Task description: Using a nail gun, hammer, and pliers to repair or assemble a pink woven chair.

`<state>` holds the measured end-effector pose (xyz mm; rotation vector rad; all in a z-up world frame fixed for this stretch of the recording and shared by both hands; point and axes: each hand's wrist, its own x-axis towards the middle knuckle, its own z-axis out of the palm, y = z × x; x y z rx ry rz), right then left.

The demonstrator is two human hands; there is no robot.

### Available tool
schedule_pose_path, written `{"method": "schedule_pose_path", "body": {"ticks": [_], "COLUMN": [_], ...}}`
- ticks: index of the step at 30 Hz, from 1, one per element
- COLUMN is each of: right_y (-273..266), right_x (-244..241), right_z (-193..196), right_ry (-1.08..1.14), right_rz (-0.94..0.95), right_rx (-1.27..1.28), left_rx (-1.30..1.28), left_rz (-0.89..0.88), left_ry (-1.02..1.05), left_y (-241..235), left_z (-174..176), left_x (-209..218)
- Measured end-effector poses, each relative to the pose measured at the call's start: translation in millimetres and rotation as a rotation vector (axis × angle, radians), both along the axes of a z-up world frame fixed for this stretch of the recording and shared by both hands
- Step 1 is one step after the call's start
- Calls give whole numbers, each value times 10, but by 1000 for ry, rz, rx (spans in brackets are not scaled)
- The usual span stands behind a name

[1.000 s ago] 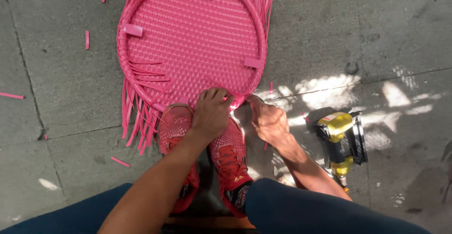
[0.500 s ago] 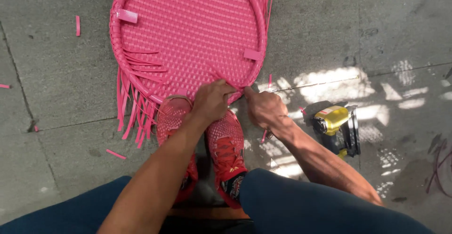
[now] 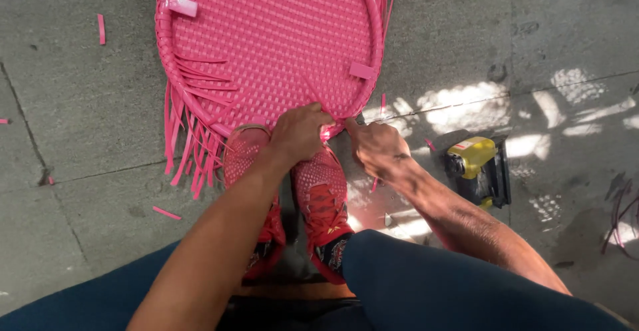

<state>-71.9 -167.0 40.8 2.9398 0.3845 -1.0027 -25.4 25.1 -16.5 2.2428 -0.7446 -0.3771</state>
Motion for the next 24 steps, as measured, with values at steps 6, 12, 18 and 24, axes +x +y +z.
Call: {"method": "schedule_pose_path", "body": {"ticks": [6,12,18,24], "right_y": [-1,-83,121,31], "right_x": [-41,-140,-75,-805], "right_z": [-48,-149,48,-691], "right_ry": [32,-100,99,-556], "right_rz": [-123,36,-305,-373], "right_rx": [140,96,49,472], "left_rx": [81,140,66,234], "left_rz": [-63,-228,-168,-211], "left_ry": [44,-4,1,149], "left_y": [33,38,46,34], "left_z": [45,-74,-59,145], "left_x": [-30,169,148,254]}}
